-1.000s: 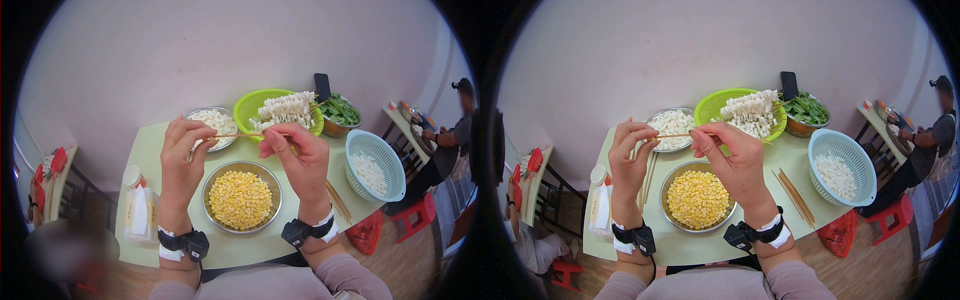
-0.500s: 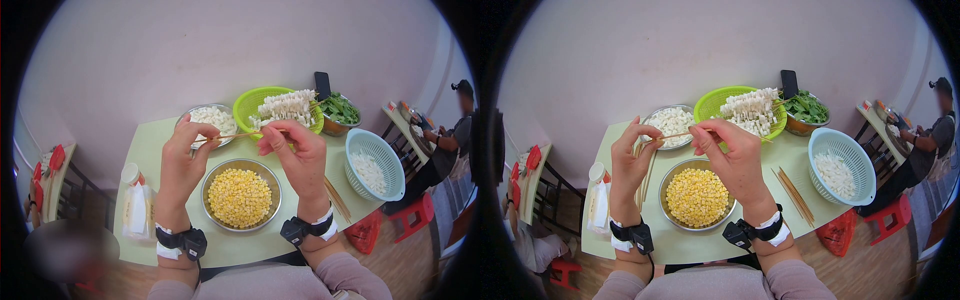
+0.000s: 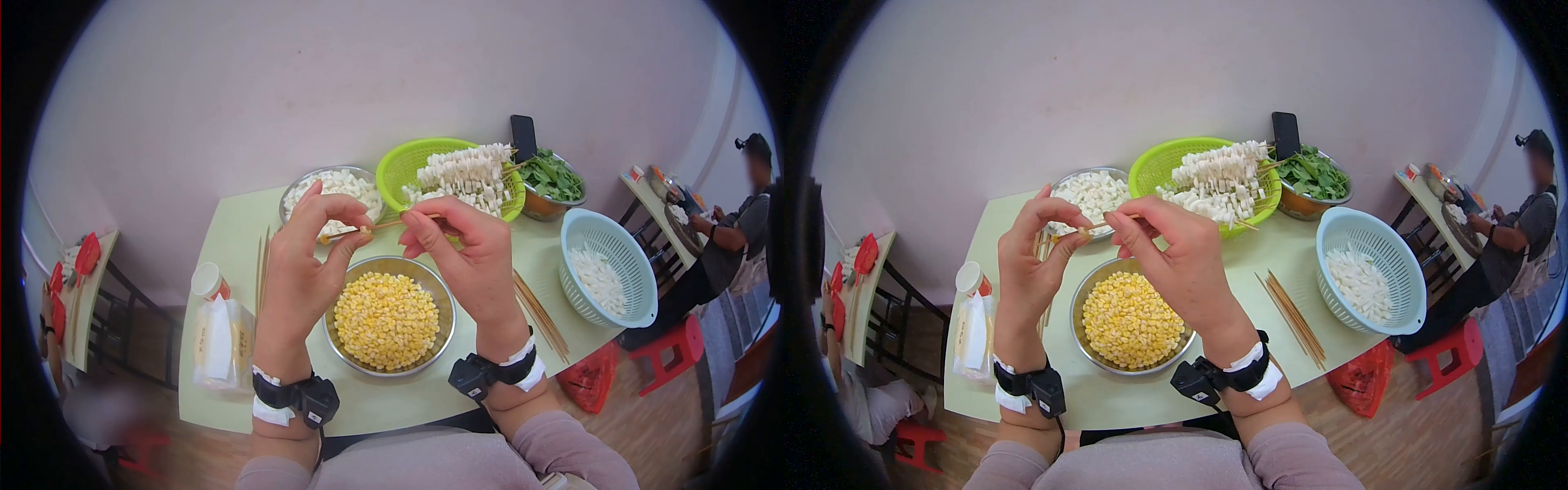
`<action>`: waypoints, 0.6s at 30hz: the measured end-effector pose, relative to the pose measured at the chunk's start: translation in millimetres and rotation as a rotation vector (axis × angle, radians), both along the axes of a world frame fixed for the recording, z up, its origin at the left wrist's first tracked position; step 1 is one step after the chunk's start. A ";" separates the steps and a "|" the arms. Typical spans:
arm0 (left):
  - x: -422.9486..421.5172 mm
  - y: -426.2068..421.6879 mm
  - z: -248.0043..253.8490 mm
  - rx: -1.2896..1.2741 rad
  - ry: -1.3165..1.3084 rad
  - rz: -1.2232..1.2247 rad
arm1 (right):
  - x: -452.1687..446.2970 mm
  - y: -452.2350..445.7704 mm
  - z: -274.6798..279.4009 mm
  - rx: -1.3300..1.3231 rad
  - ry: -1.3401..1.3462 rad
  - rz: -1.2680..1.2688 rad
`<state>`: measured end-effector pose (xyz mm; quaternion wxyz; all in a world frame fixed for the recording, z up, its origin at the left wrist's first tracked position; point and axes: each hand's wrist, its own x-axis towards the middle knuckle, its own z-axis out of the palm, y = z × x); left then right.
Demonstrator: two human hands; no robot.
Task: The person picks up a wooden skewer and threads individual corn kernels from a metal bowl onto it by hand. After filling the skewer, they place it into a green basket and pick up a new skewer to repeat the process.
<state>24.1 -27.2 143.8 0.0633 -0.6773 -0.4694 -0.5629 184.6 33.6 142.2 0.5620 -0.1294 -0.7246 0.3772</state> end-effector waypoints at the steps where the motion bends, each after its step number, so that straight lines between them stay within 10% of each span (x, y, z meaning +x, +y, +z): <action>1: 0.4 0.1 -0.2 -0.001 -0.002 0.000 | 0.0 0.1 0.1 -0.001 -0.002 0.000; 18: 8.4 2.6 -2.1 0.100 -0.001 -0.003 | -9.3 -0.8 -3.7 0.075 -0.172 -0.041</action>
